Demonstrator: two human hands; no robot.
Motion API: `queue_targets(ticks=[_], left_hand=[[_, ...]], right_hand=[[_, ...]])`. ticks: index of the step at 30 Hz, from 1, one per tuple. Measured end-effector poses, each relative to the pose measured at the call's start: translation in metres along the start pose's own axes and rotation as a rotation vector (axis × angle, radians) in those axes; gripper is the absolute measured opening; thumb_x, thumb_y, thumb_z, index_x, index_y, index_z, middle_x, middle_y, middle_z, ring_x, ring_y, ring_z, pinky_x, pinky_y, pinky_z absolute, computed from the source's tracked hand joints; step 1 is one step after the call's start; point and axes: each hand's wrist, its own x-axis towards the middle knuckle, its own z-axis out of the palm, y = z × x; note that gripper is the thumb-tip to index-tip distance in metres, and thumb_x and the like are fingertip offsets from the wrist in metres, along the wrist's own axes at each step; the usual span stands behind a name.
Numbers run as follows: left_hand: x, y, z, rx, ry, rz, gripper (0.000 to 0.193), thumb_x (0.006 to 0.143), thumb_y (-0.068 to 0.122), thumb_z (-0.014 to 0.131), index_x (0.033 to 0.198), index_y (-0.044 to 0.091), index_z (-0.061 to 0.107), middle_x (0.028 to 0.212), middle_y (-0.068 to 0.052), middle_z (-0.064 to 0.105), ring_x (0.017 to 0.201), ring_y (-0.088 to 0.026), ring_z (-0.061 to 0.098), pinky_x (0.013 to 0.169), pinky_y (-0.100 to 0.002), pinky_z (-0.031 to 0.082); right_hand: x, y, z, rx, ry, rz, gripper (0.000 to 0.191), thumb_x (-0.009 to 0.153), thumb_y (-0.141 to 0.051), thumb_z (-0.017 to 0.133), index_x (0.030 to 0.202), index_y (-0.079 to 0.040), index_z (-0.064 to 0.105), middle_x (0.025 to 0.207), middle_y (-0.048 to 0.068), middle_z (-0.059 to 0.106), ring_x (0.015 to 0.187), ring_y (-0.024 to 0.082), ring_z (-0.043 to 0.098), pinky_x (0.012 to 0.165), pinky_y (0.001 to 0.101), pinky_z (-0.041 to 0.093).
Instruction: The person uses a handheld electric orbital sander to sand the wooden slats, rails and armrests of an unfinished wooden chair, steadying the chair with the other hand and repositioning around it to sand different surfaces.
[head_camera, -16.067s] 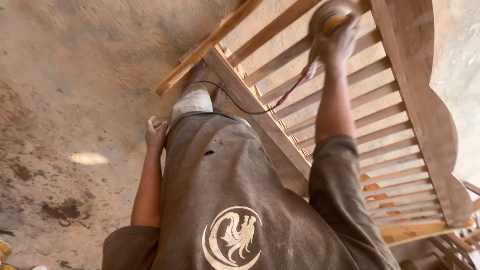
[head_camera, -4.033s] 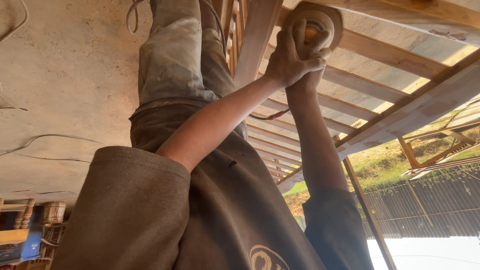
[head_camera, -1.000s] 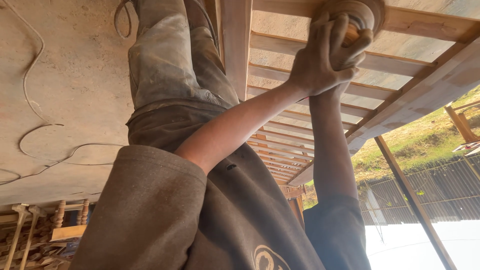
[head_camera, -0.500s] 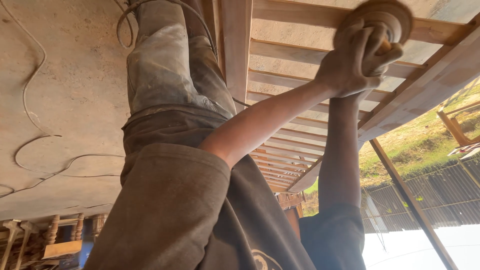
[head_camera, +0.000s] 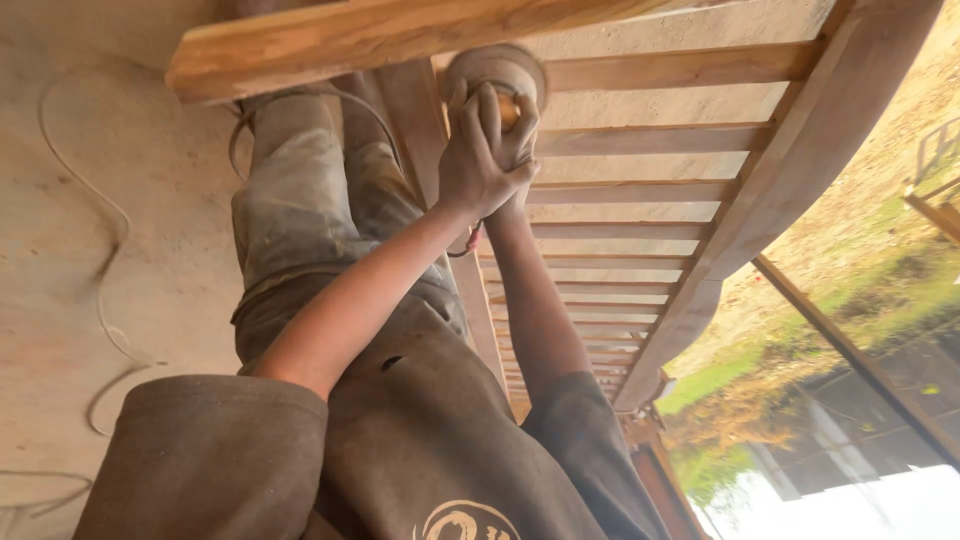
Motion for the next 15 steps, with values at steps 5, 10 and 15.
queue_targets(ticks=[5, 10, 15], left_hand=[[0.004, -0.015, -0.03, 0.104, -0.048, 0.291, 0.113, 0.083, 0.046, 0.086, 0.157, -0.003, 0.017, 0.161, -0.029, 0.021, 0.152, -0.052, 0.019, 0.127, -0.059, 0.024], [0.029, -0.009, -0.05, 0.096, -0.263, 0.521, 0.098, 0.084, 0.04, 0.083, 0.157, 0.003, 0.031, 0.165, -0.023, 0.032, 0.155, -0.047, 0.03, 0.131, -0.055, 0.029], [0.066, 0.028, -0.016, -0.042, -0.394, 0.53, 0.08, 0.086, 0.042, 0.082, 0.148, 0.007, 0.046, 0.148, -0.02, 0.05, 0.139, -0.039, 0.05, 0.121, -0.051, 0.042]], right_hand=[[0.003, -0.029, -0.007, 0.221, 0.038, 0.062, 0.053, 0.096, -0.014, 0.067, 0.143, -0.014, 0.043, 0.14, 0.022, 0.045, 0.117, 0.038, 0.059, 0.088, 0.0472, 0.061], [-0.008, -0.03, -0.011, 0.431, 0.192, 0.067, 0.049, 0.096, -0.013, 0.068, 0.14, -0.013, 0.048, 0.138, 0.023, 0.047, 0.112, 0.038, 0.062, 0.085, 0.046, 0.061], [-0.004, 0.015, -0.033, 0.491, 0.436, 0.08, 0.045, 0.095, -0.013, 0.069, 0.137, -0.012, 0.052, 0.135, 0.023, 0.049, 0.106, 0.039, 0.065, 0.083, 0.0448, 0.061]])
